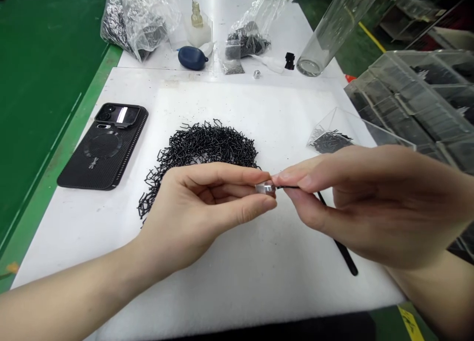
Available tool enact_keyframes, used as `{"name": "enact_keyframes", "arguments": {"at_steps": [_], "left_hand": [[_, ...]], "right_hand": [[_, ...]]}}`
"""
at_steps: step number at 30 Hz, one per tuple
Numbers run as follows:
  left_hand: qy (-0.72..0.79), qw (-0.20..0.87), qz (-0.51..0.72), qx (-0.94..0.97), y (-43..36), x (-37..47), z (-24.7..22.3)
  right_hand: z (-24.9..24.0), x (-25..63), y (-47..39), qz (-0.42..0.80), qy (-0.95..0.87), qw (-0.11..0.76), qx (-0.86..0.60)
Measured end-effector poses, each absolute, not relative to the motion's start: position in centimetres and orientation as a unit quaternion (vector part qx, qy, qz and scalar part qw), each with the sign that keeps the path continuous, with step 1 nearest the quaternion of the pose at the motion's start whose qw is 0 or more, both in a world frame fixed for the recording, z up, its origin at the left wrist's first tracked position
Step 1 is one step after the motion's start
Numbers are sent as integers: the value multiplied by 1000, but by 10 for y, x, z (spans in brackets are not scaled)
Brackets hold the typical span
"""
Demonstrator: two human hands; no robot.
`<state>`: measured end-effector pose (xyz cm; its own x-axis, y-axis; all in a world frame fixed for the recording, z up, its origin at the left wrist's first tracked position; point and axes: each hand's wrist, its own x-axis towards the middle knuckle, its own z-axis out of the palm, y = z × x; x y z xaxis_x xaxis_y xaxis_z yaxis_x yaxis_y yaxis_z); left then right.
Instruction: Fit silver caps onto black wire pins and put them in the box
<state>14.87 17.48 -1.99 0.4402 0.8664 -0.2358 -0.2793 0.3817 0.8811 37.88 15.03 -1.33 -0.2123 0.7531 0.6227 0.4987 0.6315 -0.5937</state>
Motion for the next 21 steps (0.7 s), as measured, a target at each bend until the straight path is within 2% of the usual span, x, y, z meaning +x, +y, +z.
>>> {"name": "enact_keyframes", "arguments": {"at_steps": [6, 11, 16, 21], "left_hand": [[356, 727, 402, 428, 174, 151, -20], [359, 717, 405, 440, 175, 152, -19], [362, 715, 407, 439, 175, 151, -20], [371, 693, 412, 461, 174, 151, -20]], "right_hand": [[-16, 377, 148, 169, -748, 482, -423], [-7, 384, 156, 117, -804, 444, -377], [-3, 394, 161, 152, -842, 372, -360], [-5, 387, 157, 105, -816, 420, -383]]}}
